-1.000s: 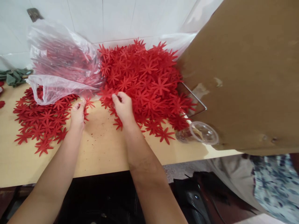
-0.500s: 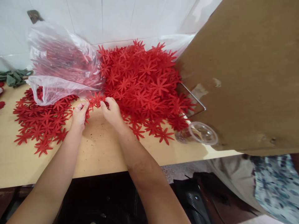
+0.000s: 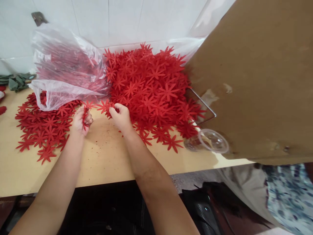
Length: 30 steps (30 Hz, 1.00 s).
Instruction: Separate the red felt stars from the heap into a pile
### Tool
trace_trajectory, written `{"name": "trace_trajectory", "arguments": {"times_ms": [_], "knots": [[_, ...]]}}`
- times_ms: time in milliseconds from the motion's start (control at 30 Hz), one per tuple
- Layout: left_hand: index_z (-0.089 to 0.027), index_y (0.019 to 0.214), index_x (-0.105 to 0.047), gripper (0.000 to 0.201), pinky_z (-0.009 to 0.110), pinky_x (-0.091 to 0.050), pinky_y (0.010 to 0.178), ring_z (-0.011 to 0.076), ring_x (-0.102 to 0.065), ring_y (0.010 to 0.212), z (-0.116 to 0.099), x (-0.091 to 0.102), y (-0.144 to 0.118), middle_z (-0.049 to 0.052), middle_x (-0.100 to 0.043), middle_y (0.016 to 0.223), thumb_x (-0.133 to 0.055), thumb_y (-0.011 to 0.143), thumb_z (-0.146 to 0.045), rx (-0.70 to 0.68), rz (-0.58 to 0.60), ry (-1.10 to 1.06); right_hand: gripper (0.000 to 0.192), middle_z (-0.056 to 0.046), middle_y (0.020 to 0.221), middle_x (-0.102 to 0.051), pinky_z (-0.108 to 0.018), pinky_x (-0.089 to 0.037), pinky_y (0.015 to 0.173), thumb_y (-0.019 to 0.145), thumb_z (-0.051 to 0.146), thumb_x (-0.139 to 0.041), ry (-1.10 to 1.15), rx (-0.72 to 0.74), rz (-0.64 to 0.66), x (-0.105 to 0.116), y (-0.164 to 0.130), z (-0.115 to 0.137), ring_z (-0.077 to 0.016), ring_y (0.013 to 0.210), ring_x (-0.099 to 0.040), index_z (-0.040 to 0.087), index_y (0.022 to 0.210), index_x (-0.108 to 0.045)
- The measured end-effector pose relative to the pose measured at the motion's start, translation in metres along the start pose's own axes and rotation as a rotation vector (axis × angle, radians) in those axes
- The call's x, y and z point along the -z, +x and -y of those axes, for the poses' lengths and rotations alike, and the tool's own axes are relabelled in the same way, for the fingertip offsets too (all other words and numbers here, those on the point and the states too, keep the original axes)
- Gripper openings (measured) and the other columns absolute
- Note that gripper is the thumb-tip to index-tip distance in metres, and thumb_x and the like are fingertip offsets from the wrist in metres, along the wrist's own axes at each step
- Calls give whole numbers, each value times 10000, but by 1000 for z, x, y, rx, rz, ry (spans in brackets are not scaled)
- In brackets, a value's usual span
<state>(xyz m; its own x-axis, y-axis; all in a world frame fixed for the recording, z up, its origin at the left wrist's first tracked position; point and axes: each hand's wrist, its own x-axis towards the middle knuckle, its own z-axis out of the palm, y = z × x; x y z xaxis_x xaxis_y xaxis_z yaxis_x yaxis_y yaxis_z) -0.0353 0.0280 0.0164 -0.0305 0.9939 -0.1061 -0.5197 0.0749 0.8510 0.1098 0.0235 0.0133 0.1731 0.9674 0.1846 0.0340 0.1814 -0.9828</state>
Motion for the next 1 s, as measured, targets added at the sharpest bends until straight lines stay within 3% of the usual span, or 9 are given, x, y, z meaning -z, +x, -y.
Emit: {"name": "trace_trajectory", "arguments": {"times_ms": [133, 300, 433, 733, 900, 1000], "knots": [[-188, 643, -435, 262, 151, -166, 324, 0, -234, 327, -1, 1, 0, -100, -314, 455, -652, 651, -334, 3, 40, -17, 215, 66, 471, -330, -199, -268, 455, 655, 210, -489, 35, 6, 31, -1, 0, 0, -43, 455, -302, 184, 478, -369], [-181, 675, -486, 265, 138, -204, 335, 5, -318, 356, 8, -9, -5, -86, -400, 475, -678, 612, -353, 52, 90, 196, 114, 59, 492, -404, -205, -310, 463, 606, 195, -503, 65, 19, 107, -7, -4, -1, -50, 465, -360, 184, 513, -438], [-177, 704, -505, 256, 137, -243, 357, 16, -368, 394, 12, -12, -7, -67, -460, 510, -658, 630, -369, 66, 66, 290, 123, 68, 500, -424, -203, -336, 464, 604, 210, -541, 90, 14, 80, -9, -6, 1, -42, 454, -384, 186, 545, -437], [-172, 708, -456, 213, 145, -175, 343, -7, -267, 327, 7, -10, -6, -98, -389, 486, -642, 651, -259, 89, 132, 57, 205, 47, 643, -553, -207, -410, 477, 616, 200, -590, 177, -86, 88, -8, -4, 4, -63, 502, -523, 190, 775, -461], [-165, 751, -480, 185, 144, -195, 343, -5, -300, 334, 7, -9, -6, -83, -449, 520, -625, 669, -244, 66, 145, 75, 140, 61, 593, -527, -186, -376, 436, 647, 235, -560, 192, -143, 202, -9, -5, 1, -37, 446, -462, 176, 761, -503], [-162, 757, -486, 187, 139, -207, 346, -6, -323, 347, 8, -10, -6, -76, -474, 539, -627, 668, -245, 60, 137, 86, 102, 76, 530, -497, -177, -333, 408, 642, 202, -553, 135, -144, 194, -10, -4, -2, -28, 403, -408, 174, 735, -521]]}}
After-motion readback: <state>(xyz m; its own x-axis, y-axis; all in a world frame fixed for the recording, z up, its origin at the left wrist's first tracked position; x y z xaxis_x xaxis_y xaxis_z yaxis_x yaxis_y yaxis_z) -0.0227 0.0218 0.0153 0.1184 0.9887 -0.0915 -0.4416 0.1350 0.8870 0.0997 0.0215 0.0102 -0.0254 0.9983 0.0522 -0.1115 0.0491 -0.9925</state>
